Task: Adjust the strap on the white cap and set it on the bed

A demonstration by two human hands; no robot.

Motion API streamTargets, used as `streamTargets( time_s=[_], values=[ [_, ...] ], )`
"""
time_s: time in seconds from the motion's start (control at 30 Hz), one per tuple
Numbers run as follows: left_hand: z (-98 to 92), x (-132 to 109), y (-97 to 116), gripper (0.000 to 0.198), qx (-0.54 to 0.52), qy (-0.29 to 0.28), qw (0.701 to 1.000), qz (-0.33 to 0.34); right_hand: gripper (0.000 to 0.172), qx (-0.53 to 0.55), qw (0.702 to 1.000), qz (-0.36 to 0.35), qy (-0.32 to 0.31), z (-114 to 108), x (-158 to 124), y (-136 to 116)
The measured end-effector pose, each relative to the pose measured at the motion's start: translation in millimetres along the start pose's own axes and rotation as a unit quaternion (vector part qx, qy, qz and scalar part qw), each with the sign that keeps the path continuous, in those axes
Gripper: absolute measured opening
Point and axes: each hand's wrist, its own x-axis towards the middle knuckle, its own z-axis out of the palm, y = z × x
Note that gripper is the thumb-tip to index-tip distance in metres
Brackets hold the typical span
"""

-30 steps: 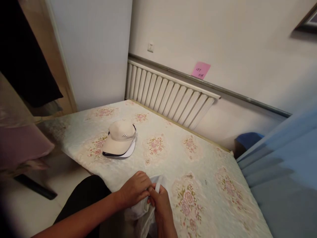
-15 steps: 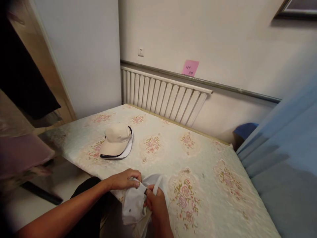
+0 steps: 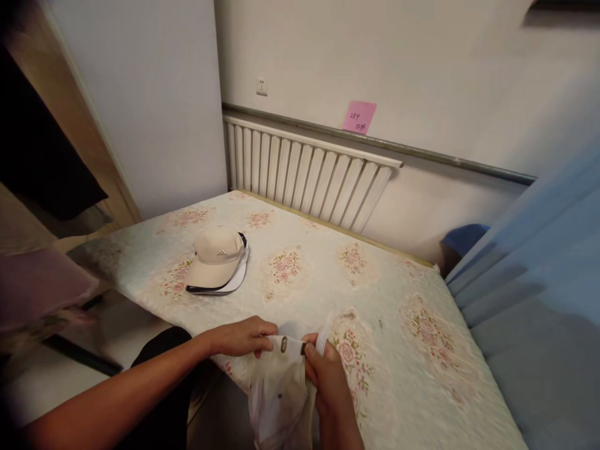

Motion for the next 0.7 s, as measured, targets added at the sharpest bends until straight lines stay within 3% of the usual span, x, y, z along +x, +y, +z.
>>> streamTargets(
  time_s=[0.1, 0.23, 0.33, 0.43, 0.57, 0.7],
  values=[
    [0.7, 14, 12, 0.020, -0.037, 0.045, 0.998, -0.007, 0.033, -0.010, 1.000, -0.027, 0.011, 1, -3, -21],
    [-8.0, 35, 29, 0.020, 0.068, 0.174, 0.981, 0.059, 0.032, -0.047, 0.994, -0.092, 0.029, 3, -6, -45],
    [-16.8, 43, 32, 0.023, 0.122, 0.222, 0.961, 0.112, 0.031, -0.100, 0.983, -0.143, 0.055, 1, -6, -48],
    [-20.3, 38, 17, 0.024, 0.144, 0.200, 0.960, 0.131, 0.030, -0.148, 0.977, -0.141, 0.056, -5, 2, -29],
    [-15.9, 22, -19, 0.029, 0.123, 0.115, 0.983, 0.072, 0.026, -0.166, 0.980, -0.101, 0.049, -9, 20, 12],
    [-11.8, 9, -47, 0.034, 0.124, 0.110, 0.985, 0.044, 0.025, -0.119, 0.990, -0.054, 0.042, -2, 28, 38]
  ],
)
